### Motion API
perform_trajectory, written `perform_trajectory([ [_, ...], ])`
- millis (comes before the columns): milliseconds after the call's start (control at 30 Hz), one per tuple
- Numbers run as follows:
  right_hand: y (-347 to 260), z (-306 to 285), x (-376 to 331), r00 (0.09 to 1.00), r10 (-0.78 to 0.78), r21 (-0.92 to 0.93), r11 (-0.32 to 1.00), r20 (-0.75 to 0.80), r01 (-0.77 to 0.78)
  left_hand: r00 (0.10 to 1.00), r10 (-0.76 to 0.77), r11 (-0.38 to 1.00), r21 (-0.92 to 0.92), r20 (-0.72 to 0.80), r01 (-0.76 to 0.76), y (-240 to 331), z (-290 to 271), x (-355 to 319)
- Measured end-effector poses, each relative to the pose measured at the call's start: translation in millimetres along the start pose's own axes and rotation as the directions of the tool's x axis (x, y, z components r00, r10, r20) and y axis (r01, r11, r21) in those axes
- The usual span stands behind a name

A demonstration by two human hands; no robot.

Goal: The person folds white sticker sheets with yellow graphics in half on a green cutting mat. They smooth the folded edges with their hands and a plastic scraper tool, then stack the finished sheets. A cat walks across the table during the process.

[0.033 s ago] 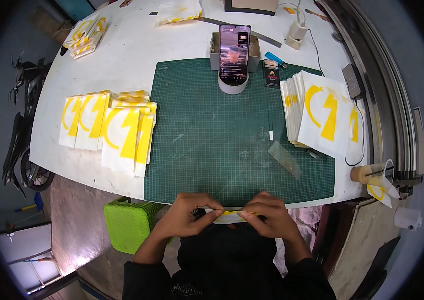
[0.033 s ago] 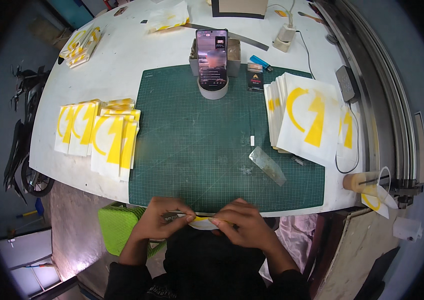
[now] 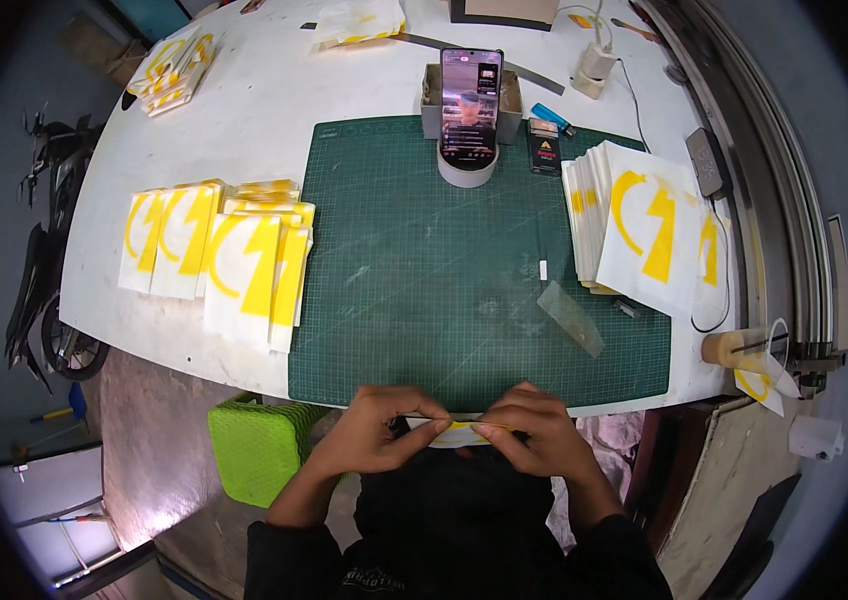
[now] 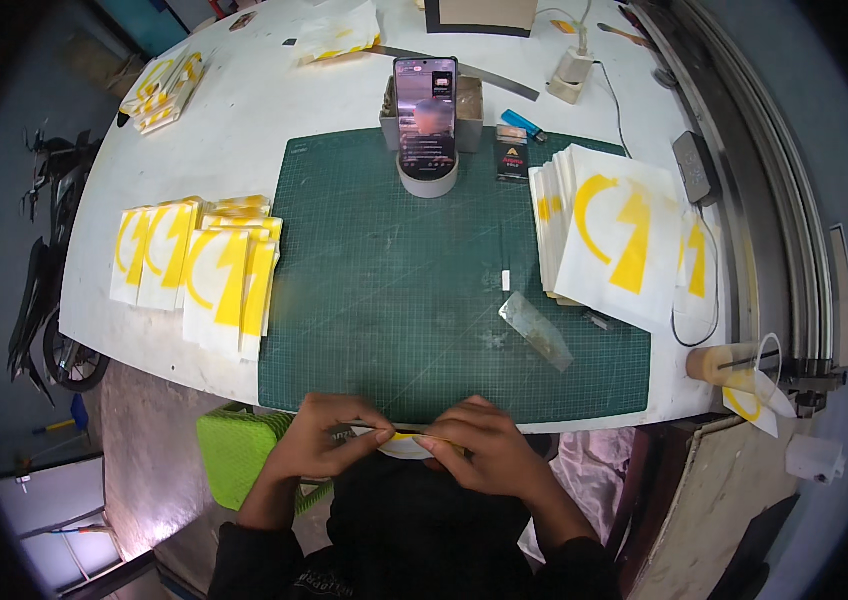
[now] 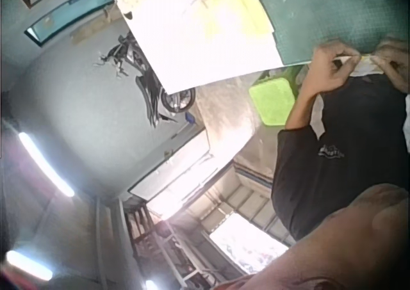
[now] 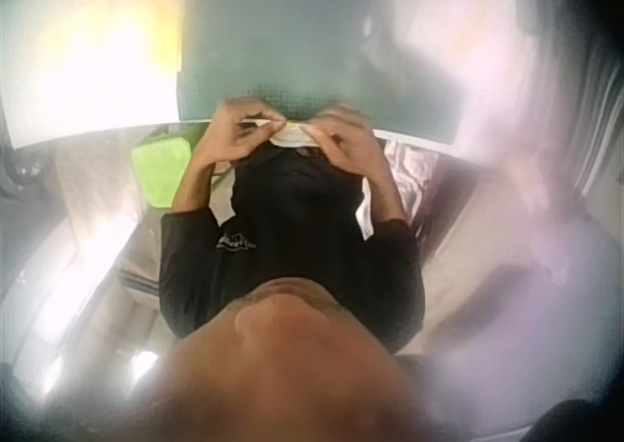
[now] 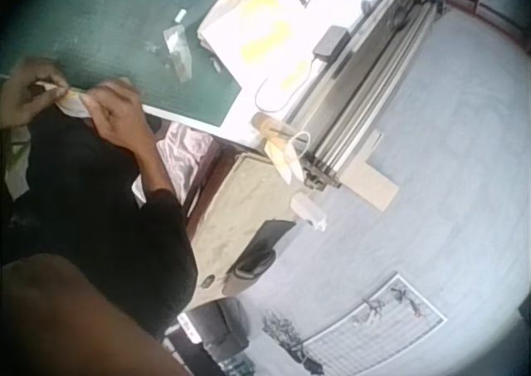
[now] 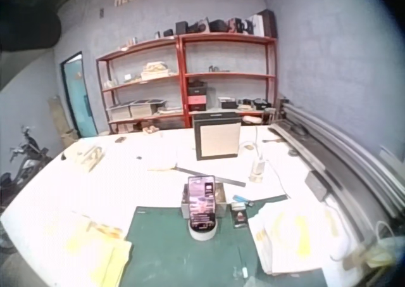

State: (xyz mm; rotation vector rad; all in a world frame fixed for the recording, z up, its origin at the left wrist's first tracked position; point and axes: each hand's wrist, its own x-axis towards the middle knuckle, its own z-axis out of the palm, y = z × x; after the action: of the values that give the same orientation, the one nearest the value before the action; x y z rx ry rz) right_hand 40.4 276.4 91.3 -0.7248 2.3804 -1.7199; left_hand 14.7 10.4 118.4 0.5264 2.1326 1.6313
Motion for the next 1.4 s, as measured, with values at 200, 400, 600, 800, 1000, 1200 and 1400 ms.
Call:
perform_trajectory([
  [200,5,-29,-17,0.998,0.029,-0.013,0.999,-0.056,-0.030,0.994,-0.112,0.992,0.059,0.007,0.111,-24,-28,-24],
  [400,7,-2,-17,0.964,0.207,0.247,0.955,-0.169,-0.162,0.997,0.069,0.997,-0.017,0.018,-0.069,-26,7,-23],
  [600,8,11,-5,0.849,0.198,0.271,0.960,-0.491,-0.067,0.983,-0.182,0.974,-0.143,-0.037,0.175,-36,8,-36],
  [800,28,19,-4,0.907,0.023,-0.176,0.979,-0.420,-0.106,0.969,-0.218,0.973,-0.053,0.119,0.226,-22,-12,-40],
  [1000,39,27,-5,0.845,0.159,-0.150,0.951,-0.510,-0.269,0.970,-0.241,0.960,-0.154,-0.027,0.234,-33,-18,-53],
  [1200,44,22,-11,0.768,0.238,0.116,0.971,-0.595,-0.210,0.795,-0.209,0.961,0.029,-0.569,0.273,-49,-110,-74],
  [1400,45,41,-25,0.832,0.290,0.212,0.954,-0.473,-0.212,0.624,0.258,0.465,0.661,-0.738,0.589,-70,-161,-67],
])
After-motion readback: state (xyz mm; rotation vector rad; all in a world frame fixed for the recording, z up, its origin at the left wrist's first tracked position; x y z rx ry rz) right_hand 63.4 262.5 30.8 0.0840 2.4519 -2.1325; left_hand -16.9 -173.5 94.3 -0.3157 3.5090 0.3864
